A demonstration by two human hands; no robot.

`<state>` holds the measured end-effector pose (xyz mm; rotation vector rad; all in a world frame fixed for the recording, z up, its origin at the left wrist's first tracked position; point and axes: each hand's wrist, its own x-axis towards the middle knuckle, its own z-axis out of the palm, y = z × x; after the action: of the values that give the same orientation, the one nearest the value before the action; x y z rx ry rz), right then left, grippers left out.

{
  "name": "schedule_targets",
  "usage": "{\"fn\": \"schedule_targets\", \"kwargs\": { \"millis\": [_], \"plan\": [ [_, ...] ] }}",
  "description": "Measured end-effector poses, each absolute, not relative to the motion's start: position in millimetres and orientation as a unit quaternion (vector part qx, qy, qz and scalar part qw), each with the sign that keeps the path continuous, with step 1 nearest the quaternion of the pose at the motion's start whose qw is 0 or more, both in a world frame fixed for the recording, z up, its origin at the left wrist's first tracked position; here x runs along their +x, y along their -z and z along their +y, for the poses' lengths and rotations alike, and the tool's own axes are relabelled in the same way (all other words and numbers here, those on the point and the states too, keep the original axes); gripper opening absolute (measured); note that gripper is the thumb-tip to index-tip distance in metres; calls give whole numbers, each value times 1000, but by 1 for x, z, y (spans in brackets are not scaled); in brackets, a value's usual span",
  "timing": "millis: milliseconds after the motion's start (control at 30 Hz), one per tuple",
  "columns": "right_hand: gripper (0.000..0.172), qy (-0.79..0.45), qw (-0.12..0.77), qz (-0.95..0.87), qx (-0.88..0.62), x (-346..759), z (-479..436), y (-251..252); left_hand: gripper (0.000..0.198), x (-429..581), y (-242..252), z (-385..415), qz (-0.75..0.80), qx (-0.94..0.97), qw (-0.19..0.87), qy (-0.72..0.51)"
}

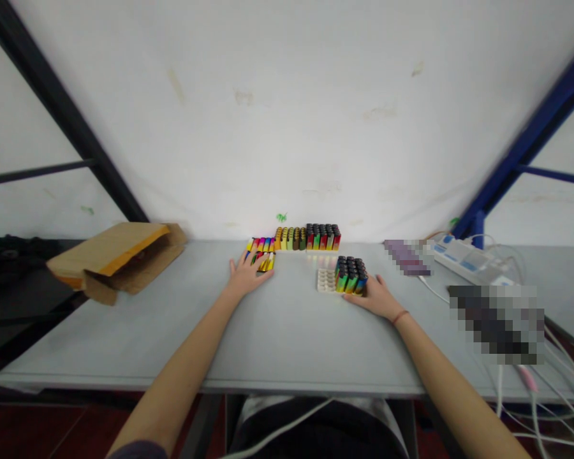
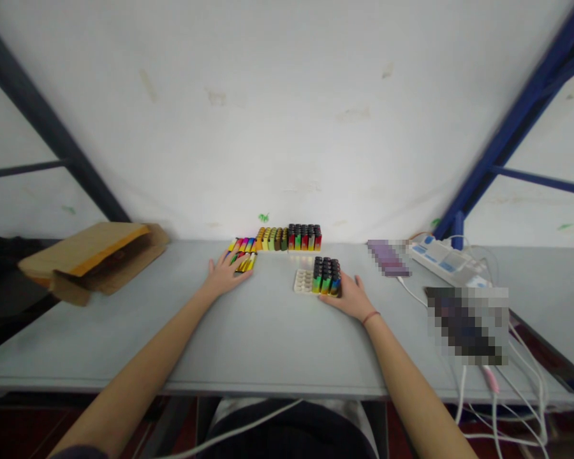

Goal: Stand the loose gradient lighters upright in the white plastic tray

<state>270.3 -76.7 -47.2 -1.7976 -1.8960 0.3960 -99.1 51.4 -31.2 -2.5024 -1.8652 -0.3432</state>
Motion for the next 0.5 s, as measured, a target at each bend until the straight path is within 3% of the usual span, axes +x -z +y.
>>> {"fn": "schedule_targets", "kwargs": {
  "millis": [367, 500],
  "plan": [
    [75, -140, 253, -697, -656, 269, -77, 49, 76, -117, 27, 70, -565, -818, 11, 108],
    [76, -145, 256, -693, -658, 270, -77, 50, 72, -143, 28, 84, -541, -833, -14, 115]
  ]
}}
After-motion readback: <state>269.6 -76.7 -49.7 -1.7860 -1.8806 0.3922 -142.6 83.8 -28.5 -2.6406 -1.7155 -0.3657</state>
